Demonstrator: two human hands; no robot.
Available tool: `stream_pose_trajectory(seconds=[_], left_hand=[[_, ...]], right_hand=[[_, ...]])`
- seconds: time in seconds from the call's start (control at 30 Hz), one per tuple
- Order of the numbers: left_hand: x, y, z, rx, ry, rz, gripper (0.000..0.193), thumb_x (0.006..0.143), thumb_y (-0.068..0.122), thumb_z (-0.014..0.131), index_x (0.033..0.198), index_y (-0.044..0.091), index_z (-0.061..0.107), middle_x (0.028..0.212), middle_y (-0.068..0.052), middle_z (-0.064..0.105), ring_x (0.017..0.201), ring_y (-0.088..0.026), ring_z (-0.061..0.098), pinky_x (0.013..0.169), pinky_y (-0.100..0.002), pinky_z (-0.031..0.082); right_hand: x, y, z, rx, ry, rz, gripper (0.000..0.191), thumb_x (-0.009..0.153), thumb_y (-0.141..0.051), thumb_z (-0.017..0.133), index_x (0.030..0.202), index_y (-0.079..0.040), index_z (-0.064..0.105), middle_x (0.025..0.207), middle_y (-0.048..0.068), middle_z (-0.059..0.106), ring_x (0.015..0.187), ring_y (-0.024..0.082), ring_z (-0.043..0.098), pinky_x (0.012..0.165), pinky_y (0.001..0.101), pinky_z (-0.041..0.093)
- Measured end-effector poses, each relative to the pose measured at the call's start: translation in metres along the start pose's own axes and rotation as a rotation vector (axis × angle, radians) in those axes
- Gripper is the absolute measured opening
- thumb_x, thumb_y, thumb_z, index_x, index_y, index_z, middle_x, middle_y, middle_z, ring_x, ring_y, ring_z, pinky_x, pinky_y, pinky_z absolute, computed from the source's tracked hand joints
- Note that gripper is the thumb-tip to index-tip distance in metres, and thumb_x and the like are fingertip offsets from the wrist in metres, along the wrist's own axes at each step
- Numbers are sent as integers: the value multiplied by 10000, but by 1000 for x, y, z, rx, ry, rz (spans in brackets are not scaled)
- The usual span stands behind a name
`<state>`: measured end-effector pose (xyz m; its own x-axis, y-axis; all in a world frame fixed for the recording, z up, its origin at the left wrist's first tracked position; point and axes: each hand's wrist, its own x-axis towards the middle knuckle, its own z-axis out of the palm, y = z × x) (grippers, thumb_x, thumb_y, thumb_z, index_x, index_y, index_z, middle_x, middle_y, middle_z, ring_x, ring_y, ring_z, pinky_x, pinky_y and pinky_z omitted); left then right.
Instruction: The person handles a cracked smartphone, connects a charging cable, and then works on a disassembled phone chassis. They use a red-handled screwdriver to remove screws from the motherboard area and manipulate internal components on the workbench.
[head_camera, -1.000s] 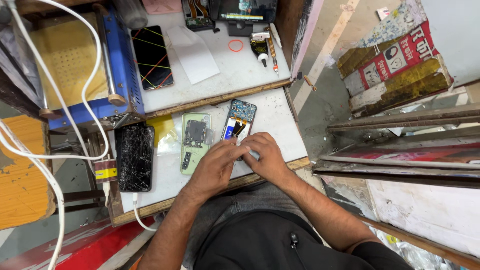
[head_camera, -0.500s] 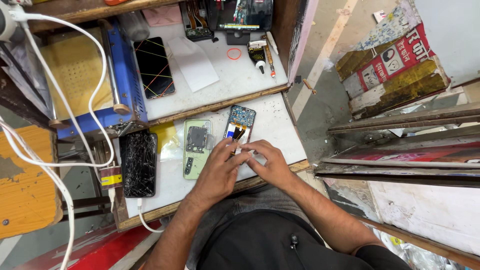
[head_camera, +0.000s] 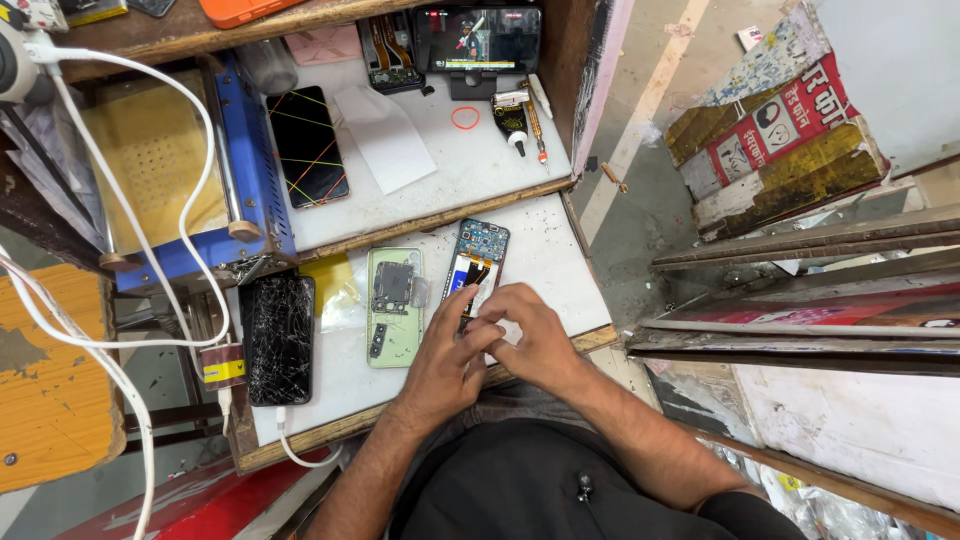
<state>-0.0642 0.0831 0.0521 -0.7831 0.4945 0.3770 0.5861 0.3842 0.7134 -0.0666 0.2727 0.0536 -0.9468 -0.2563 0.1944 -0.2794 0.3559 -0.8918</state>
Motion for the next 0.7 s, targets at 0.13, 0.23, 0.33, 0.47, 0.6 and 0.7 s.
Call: stream_pose_trajectory(seconds=[0.13,0.23,0.33,0.47,0.6,0.7], left_hand=[[3,-1,-1,-6,11,7,587,733,-109,656,1240,175,571,1507,-256,417,1426,-487,438,1170,-552,419],[2,-3,-1,-15,18,3,560,761,-107,656,1243,167,573,1514,-261,411,1435,-484,437,1167,-541,424],[-2,-3,2,-89,7,-36,553,771,-89,672,1254,163,574,1521,-262,412,1422,-471,443,1154,-525,436],[-7,-5,3,-139,-11,-100,548,798,-83,657,1279,170,588,1513,-246,427,1445,-451,445,1117,-487,466],[-7,-5,2,-160,-38,-126,539,798,-89,642,1269,163,568,1546,-257,401,1474,-470,397,1124,-500,443],[-6,-4,0,-112,-41,-143,531,812,-71,659,1271,174,553,1556,-239,394,1414,-433,442,1096,-478,471]], right_hand=[[4,-8,-3,-114,-1,-124,573,742,57,767,1274,-56,586,1211,144,628,1205,349,606,971,417,547],[7,-15,-6,-64,-4,-66,614,761,75,744,1331,-101,599,1247,145,612,1087,289,698,950,383,584],[7,-19,-8,100,-71,-2,638,807,79,688,1397,-120,549,1278,130,577,1098,243,744,961,347,609],[7,-15,-7,14,-93,-91,634,765,142,664,1364,-54,600,1271,163,624,1144,294,686,982,373,581],[8,-8,6,-70,32,-16,459,769,60,750,1193,-91,661,1094,108,668,1026,266,692,880,342,611],[7,-6,14,-169,94,0,398,751,-1,812,1107,-110,671,1009,69,701,986,263,690,872,363,575]])
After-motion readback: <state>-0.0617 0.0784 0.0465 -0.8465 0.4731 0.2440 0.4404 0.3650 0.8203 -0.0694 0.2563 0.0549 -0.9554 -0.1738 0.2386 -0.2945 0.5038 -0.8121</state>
